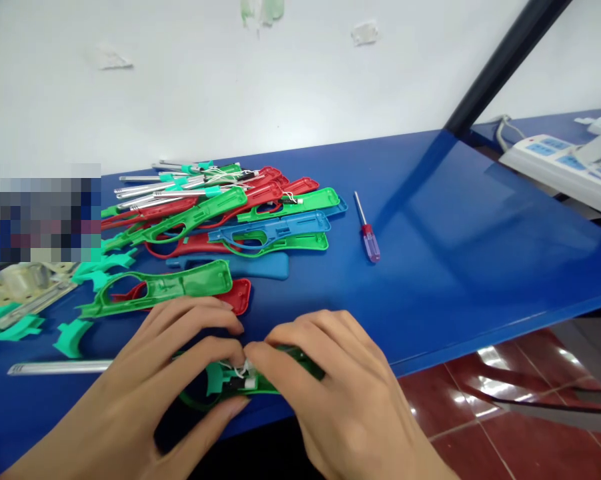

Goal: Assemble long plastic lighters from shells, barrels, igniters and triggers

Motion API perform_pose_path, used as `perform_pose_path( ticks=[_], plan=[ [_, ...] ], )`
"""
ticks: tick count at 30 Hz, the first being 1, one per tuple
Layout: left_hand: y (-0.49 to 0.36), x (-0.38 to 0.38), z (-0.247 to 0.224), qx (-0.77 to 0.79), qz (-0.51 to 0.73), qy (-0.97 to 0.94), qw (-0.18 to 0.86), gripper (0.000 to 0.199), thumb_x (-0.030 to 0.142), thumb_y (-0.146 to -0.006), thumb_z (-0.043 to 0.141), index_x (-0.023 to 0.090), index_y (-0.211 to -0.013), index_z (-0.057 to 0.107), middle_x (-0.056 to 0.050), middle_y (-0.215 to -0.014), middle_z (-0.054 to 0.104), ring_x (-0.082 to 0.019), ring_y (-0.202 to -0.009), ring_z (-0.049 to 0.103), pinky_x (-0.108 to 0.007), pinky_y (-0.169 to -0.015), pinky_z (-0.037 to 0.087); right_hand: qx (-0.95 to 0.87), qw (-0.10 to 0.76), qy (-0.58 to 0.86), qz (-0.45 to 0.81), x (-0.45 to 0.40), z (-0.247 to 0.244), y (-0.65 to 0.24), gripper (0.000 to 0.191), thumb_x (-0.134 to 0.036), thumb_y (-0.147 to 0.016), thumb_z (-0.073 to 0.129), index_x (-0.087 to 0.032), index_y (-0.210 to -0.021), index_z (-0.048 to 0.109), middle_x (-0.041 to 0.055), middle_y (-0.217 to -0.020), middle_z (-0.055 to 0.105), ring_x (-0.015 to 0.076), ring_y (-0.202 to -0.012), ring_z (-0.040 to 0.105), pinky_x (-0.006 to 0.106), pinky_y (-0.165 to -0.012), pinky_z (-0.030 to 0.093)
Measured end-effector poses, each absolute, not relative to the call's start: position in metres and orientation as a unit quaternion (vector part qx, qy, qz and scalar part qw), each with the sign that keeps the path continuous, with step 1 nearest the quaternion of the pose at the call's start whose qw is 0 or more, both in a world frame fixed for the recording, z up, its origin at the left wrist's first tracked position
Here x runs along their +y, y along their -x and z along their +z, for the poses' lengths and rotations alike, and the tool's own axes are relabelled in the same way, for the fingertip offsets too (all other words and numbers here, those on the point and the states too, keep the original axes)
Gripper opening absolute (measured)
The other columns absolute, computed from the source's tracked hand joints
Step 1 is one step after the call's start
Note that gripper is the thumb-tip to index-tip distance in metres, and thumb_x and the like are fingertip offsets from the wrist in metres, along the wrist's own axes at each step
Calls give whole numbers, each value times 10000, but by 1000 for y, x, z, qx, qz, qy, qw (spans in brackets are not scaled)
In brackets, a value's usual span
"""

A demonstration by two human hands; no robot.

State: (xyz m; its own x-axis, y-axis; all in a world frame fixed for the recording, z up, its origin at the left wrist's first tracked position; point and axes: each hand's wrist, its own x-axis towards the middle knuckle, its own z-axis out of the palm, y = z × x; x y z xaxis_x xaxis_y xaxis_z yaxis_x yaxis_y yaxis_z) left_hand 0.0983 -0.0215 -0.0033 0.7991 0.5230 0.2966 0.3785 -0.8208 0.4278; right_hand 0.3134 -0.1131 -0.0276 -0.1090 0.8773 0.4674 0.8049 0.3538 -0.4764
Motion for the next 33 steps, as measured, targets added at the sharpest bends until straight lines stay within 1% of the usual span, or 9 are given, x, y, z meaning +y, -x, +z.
perform_pose_path(
  ticks=[2, 4, 8, 12, 17, 23, 27, 30, 33],
  plan=[
    [-98, -23, -5, 237, 220, -931, 170, 93, 194, -1063, 627, 258, -1124, 656, -13, -1216, 732, -235, -1225, 619, -420, -1096, 443, -736, 350, 577, 57, -118, -27, -313, 268, -217, -1154, 508, -290, -1176, 765, -41, -1079, 773, 136, -973, 649, 246, -923, 491],
    [-99, -23, -6, 237, 229, -929, 167, 85, 191, -1062, 635, 255, -1109, 666, -5, -1205, 734, -224, -1219, 617, -407, -1114, 418, -724, 356, 587, 68, -123, -29, -311, 220, -259, -1150, 543, -300, -1185, 756, -41, -1094, 770, 132, -1011, 658, 235, -950, 500],
    [-101, -22, -9, 227, 237, -930, 164, 72, 182, -1066, 630, 238, -1075, 674, -18, -1151, 737, -221, -1179, 624, -402, -1089, 431, -706, 368, 598, 89, -125, -31, -309, 202, -202, -1108, 609, -308, -1194, 758, -34, -1136, 759, 112, -1068, 676, 195, -963, 530],
    [-102, -20, -10, 219, 249, -929, 165, 84, 163, -1064, 626, 220, -1093, 680, -38, -1140, 731, -219, -1183, 622, -402, -1094, 455, -695, 400, 588, 109, -121, -27, -310, 161, -167, -1051, 684, -289, -1070, 787, -34, -1057, 779, 96, -984, 724, 155, -871, 587],
    [-102, -21, -8, 227, 246, -927, 167, 81, 171, -1061, 627, 234, -1079, 673, -22, -1152, 733, -224, -1197, 616, -413, -1094, 446, -651, 425, 602, 181, -116, -21, -307, 133, -191, -1003, 768, -321, -976, 781, -74, -988, 799, 102, -870, 762, 190, -877, 638],
    [-99, -23, -8, 225, 238, -930, 169, 81, 199, -1075, 616, 246, -1115, 668, -18, -1191, 726, -240, -1219, 598, -438, -1082, 432, -623, 437, 614, 209, -114, -21, -305, 149, -188, -980, 803, -336, -979, 793, -85, -976, 806, 92, -888, 764, 149, -815, 625],
    [-97, -22, -10, 208, 242, -933, 167, 128, 152, -1076, 602, 242, -1143, 664, -13, -1175, 718, -220, -1197, 594, -420, -1096, 422, -609, 434, 624, 227, -112, -20, -306, 160, -202, -977, 811, -360, -996, 800, -92, -985, 804, 85, -887, 765, 134, -796, 616],
    [-96, -21, -10, 193, 242, -937, 162, 196, 102, -1068, 591, 242, -1188, 655, 1, -1171, 720, -211, -1211, 588, -413, -1136, 407, -614, 428, 628, 213, -112, -20, -308, 145, -221, -978, 808, -360, -1016, 828, -78, -993, 812, 96, -887, 773, 139, -788, 623],
    [-96, -22, -9, 210, 244, -930, 180, 190, 129, -1060, 609, 263, -1188, 647, 3, -1223, 708, -219, -1258, 574, -426, -1165, 403, -624, 426, 624, 201, -113, -20, -310, 190, -204, -983, 794, -378, -1044, 841, -88, -1016, 814, 83, -909, 772, 122, -796, 611]
  ],
)
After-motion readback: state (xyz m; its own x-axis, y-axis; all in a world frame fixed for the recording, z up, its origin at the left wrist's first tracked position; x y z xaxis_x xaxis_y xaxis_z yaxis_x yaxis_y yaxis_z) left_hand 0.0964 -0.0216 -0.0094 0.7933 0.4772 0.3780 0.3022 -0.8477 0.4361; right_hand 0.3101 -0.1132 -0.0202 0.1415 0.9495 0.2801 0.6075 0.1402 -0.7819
